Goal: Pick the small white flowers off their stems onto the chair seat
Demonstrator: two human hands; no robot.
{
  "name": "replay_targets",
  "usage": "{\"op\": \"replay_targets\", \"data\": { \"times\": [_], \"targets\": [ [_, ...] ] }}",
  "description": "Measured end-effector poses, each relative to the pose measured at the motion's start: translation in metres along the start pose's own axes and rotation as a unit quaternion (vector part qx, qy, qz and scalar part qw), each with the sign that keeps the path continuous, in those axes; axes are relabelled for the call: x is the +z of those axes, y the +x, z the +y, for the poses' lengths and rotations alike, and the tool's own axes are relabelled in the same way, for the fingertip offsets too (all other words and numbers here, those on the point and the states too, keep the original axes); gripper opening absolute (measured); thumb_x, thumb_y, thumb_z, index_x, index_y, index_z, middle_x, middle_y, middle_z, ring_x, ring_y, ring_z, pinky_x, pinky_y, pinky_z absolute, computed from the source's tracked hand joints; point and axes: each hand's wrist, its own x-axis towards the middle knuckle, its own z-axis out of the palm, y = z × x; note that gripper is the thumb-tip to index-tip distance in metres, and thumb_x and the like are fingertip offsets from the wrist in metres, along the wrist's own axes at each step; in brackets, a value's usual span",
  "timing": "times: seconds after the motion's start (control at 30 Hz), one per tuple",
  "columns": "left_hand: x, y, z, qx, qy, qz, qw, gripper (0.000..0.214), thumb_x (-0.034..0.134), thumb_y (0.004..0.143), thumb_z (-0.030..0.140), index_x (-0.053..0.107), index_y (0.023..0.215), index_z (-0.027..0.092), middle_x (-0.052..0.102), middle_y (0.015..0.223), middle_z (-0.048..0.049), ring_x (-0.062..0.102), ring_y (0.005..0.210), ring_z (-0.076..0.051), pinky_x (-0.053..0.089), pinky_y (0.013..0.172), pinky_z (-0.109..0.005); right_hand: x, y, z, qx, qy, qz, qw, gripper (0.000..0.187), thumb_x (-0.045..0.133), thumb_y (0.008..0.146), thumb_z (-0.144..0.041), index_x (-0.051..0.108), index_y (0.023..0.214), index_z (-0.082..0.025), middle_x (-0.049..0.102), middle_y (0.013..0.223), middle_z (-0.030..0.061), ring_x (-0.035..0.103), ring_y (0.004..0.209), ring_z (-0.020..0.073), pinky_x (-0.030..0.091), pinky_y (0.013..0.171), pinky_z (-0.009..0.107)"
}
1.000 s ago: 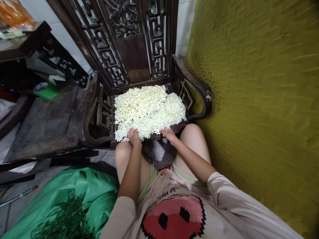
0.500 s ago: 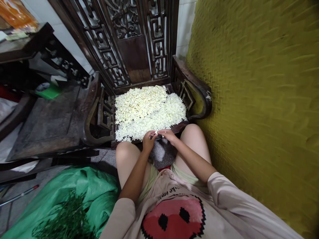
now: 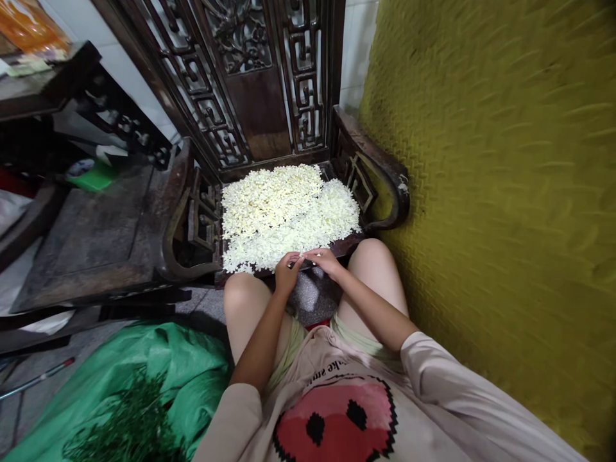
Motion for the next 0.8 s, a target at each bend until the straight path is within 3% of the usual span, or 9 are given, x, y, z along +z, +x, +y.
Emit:
{"op": "replay_targets", "data": {
  "times": [0.37, 0.8],
  "targets": [
    [0.0011, 0.0042, -0.0082, -0.084, -0.159, -0.01, 0.984, 0.025, 0.067, 0.061, 0.036, 0.059, 0.076, 0.017, 0.063, 0.076, -0.0024, 0.059, 0.073, -0.014, 0.044, 0.077, -0.03, -0.0029, 0.0038, 0.0046, -0.034, -0.012, -0.025, 0.999, 0.031, 0.067, 0.059, -0.043, 0.071, 0.076, -0.017, 0.069, 0.081, 0.0054, 0.061, 0.079, 0.0194, 0.042, 0.08, 0.032],
    [-0.0015, 0.0068, -0.0103, -0.134, -0.171, -0.026, 0.976, 0.033, 0.065, 0.061, 0.043, 0.059, 0.08, 0.016, 0.065, 0.079, -0.0042, 0.06, 0.074, -0.015, 0.046, 0.072, -0.029, 0.0, 0.0008, 0.0009, -0.037, -0.018, -0.027, 0.999, 0.033, 0.065, 0.061, -0.045, 0.071, 0.076, -0.017, 0.069, 0.081, 0.0054, 0.061, 0.083, 0.0199, 0.042, 0.082, 0.032]
  ]
}}
